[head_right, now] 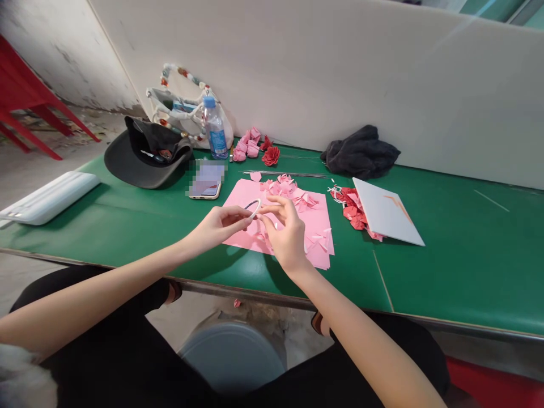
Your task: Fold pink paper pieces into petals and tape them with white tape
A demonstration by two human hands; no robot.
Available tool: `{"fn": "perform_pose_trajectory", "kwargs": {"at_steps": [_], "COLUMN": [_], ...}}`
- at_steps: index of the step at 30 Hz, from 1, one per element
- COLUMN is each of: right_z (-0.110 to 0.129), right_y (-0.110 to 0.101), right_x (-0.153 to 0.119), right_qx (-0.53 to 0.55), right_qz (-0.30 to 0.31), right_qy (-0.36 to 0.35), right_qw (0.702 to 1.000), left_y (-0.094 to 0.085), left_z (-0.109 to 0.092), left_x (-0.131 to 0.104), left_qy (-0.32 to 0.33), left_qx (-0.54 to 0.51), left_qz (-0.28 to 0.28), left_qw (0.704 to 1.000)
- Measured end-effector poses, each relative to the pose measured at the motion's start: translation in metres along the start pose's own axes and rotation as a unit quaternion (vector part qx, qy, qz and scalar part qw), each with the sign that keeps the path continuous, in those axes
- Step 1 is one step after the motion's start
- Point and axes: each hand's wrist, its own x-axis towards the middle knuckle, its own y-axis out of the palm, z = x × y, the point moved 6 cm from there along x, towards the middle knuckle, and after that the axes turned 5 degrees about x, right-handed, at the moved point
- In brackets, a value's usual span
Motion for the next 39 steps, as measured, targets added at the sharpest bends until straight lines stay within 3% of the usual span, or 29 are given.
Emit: {"fn": "perform_pose_trajectory", "kwargs": {"at_steps": [8,11,13,16,19,21,25,27,31,33,35,39], "right_z": [-0.004,0.005,0.017,0.026,0.017,0.003,-0.021,-0.027,-0.036,-0.042,-0.044,-0.028], "right_y": [0.002,0.004,0.003,-0.004,-0.013,-0.015,-0.007,0.001,0.015,0.014,0.009,0.0], "right_x": [0.002,-0.002,-0.007,-0.006,0.008,0.018,0.019,0.013,0.002,0.003,0.006,0.013], "right_qx": [0.01,-0.049,-0.118,-0.157,-0.097,-0.07,-0.059,-0.062,-0.058,-0.064,-0.079,-0.093], "right_qz": [0.0,-0.001,-0.011,-0.009,0.057,0.132,0.263,0.31,0.372,0.36,0.309,0.202], "right_qy": [0.06,0.019,-0.033,-0.076,-0.067,-0.041,-0.006,-0.004,-0.012,-0.008,-0.014,-0.056], "right_qw": [0.998,0.999,0.992,0.985,0.991,0.988,0.963,0.949,0.926,0.931,0.948,0.973], "left_y": [-0.005,-0.007,-0.019,-0.054,-0.068,-0.062,-0.025,-0.016,-0.017,-0.019,-0.019,-0.012], "left_z": [-0.012,-0.013,-0.009,-0.001,0.001,0.002,0.015,0.019,0.022,0.022,0.021,0.015], "left_x": [-0.003,-0.001,0.004,0.013,0.022,0.023,0.02,0.017,0.016,0.016,0.015,0.012], "left_qy": [0.05,0.071,0.067,0.05,0.066,0.074,0.076,0.088,0.077,0.059,0.038,0.013], "left_qx": [0.132,0.154,0.156,0.141,0.136,0.192,0.294,0.327,0.354,0.346,0.307,0.113], "left_qz": [-0.051,-0.066,-0.089,-0.182,-0.166,-0.143,0.004,0.017,0.005,0.01,0.006,0.0], "left_qw": [0.989,0.983,0.982,0.972,0.974,0.968,0.953,0.941,0.932,0.936,0.951,0.993]}}
